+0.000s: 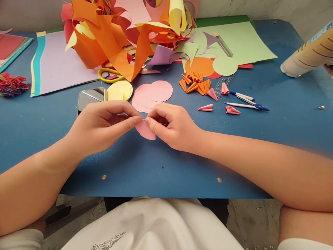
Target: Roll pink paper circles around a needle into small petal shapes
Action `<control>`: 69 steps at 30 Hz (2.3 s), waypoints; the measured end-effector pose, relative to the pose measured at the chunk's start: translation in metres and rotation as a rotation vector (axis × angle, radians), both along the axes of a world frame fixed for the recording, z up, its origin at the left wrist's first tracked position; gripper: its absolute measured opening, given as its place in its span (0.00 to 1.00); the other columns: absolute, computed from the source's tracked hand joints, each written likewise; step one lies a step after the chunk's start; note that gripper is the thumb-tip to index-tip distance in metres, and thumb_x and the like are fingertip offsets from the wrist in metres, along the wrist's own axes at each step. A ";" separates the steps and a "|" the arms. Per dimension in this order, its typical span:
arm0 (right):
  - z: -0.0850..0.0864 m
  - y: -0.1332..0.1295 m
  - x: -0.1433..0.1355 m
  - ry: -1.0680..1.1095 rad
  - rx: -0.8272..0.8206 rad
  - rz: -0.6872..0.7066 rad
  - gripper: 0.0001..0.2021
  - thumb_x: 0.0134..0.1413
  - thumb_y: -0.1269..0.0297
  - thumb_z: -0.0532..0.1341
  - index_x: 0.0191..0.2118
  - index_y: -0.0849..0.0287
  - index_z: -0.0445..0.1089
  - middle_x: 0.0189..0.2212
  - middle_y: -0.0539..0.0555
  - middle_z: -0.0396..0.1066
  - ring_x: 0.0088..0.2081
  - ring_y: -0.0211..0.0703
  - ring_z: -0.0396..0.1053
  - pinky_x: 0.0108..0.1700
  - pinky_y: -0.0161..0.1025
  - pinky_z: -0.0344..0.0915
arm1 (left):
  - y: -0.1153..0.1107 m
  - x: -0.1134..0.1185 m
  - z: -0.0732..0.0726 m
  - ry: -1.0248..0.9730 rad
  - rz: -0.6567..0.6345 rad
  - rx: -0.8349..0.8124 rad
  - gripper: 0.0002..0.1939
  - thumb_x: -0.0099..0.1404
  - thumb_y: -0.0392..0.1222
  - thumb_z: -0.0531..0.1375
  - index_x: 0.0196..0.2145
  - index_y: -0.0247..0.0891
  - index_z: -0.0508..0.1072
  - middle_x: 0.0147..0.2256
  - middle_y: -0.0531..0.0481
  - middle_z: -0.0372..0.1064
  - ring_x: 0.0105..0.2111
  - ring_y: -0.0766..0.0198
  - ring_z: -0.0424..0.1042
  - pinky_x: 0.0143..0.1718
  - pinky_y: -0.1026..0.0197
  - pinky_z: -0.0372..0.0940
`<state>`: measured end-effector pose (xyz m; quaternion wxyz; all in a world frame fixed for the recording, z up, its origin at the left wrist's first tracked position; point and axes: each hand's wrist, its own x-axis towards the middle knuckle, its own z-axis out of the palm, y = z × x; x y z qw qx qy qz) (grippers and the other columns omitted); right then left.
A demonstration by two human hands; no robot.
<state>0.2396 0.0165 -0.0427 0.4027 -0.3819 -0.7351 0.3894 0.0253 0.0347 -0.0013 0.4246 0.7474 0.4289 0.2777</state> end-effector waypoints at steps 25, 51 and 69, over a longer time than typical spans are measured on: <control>0.018 0.013 0.002 0.044 -0.502 0.189 0.07 0.57 0.66 0.65 0.28 0.61 0.76 0.23 0.49 0.68 0.27 0.36 0.60 0.29 0.36 0.57 | 0.003 -0.004 0.004 0.127 -0.146 -0.061 0.06 0.68 0.40 0.63 0.33 0.39 0.77 0.32 0.50 0.78 0.31 0.65 0.73 0.32 0.63 0.68; 0.018 0.020 0.009 -0.026 -0.583 0.279 0.08 0.57 0.64 0.67 0.30 0.60 0.80 0.23 0.49 0.67 0.27 0.36 0.59 0.28 0.36 0.54 | 0.000 -0.003 0.006 0.077 -0.126 -0.089 0.05 0.66 0.38 0.65 0.32 0.39 0.81 0.30 0.51 0.80 0.30 0.64 0.75 0.32 0.63 0.70; 0.026 0.020 0.010 -0.171 -0.643 0.375 0.09 0.55 0.60 0.70 0.30 0.61 0.79 0.22 0.47 0.67 0.25 0.33 0.59 0.26 0.33 0.56 | -0.012 -0.005 0.007 0.205 -0.226 -0.026 0.09 0.71 0.39 0.58 0.35 0.41 0.77 0.35 0.50 0.78 0.34 0.62 0.75 0.36 0.61 0.69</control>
